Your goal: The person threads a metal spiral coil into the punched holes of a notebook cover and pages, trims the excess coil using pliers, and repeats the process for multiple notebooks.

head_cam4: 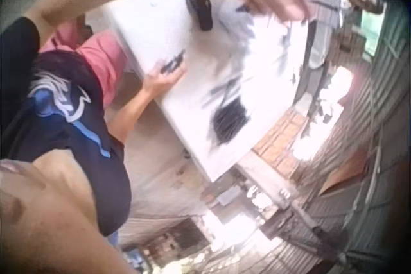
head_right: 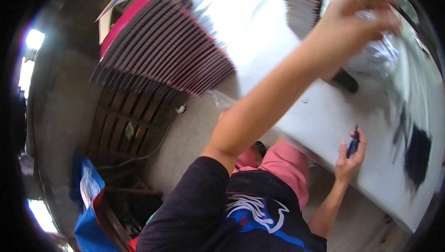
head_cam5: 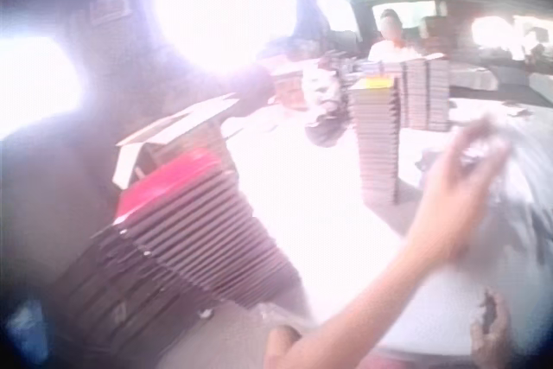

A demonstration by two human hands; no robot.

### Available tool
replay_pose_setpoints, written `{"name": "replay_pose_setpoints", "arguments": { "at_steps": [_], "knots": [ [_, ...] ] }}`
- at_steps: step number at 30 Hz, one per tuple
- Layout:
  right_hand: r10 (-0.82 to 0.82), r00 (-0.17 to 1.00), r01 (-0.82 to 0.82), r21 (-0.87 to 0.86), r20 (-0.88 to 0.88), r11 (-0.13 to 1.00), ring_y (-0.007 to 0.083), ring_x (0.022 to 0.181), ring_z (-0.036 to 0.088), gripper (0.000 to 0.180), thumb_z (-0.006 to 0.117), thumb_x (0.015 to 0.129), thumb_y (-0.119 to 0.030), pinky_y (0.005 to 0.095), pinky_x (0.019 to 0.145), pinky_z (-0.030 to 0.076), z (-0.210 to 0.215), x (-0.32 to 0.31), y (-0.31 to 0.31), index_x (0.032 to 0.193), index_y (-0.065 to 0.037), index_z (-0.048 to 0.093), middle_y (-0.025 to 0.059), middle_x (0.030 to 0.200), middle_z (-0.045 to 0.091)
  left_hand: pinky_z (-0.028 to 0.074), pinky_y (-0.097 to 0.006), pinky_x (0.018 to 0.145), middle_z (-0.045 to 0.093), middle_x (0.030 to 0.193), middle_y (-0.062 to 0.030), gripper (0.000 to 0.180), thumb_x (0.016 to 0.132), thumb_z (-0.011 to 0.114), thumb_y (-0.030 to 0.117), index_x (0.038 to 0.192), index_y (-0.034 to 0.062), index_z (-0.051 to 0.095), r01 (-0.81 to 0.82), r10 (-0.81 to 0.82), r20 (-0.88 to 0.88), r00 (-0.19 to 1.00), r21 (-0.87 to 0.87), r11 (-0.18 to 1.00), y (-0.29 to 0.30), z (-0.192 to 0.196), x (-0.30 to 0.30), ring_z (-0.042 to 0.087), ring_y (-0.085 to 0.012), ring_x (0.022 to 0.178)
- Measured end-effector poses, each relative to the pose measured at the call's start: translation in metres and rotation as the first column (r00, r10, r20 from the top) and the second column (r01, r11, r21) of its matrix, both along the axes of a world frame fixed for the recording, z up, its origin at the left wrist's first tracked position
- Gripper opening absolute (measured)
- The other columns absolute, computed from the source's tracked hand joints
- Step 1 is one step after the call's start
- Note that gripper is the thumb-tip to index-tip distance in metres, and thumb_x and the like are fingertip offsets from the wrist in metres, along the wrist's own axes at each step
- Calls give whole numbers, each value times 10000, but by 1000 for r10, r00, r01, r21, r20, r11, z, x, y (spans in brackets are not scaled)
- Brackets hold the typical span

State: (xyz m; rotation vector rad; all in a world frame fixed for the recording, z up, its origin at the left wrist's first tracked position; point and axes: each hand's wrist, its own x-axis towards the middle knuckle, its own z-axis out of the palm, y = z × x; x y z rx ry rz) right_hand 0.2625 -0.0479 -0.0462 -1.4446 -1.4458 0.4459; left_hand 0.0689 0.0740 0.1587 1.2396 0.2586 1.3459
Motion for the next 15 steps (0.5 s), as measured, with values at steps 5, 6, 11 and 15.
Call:
{"name": "replay_pose_setpoints", "arguments": {
  "at_steps": [5,6,11,15],
  "knots": [
    [191,980,-191,0,54,982,216,966,552,431,523,752,9,318,893,418,43,-75,-2,1182,-10,524,118,1053,559,436,-299,591,597,726,-102,110,779,610,120,746,20,576,-586,765,-135,630,564,582,-142,-77,-129,536,-166,616],
    [291,954,-292,-2,69,956,238,963,567,403,529,724,17,327,896,420,51,-96,1,1126,-15,551,124,1024,571,416,-295,610,532,828,-107,184,804,583,167,895,8,560,-797,928,-33,370,503,335,-161,-108,-145,502,-166,688],
    [460,804,-520,70,376,851,268,968,538,473,683,657,-90,411,884,363,69,-204,15,1114,-115,561,83,990,565,388,-247,812,449,1123,-65,517,881,596,104,1321,0,346,-979,939,-287,187,23,202,-157,-138,-210,458,-124,987],
    [443,761,-546,98,474,832,245,1002,523,507,707,674,-146,418,895,337,76,-257,21,1151,-139,537,69,1017,547,483,-230,667,620,883,-55,247,900,603,119,1095,-14,533,-944,889,-337,311,-2,329,-136,-144,-233,593,-96,767]
  ]
}}
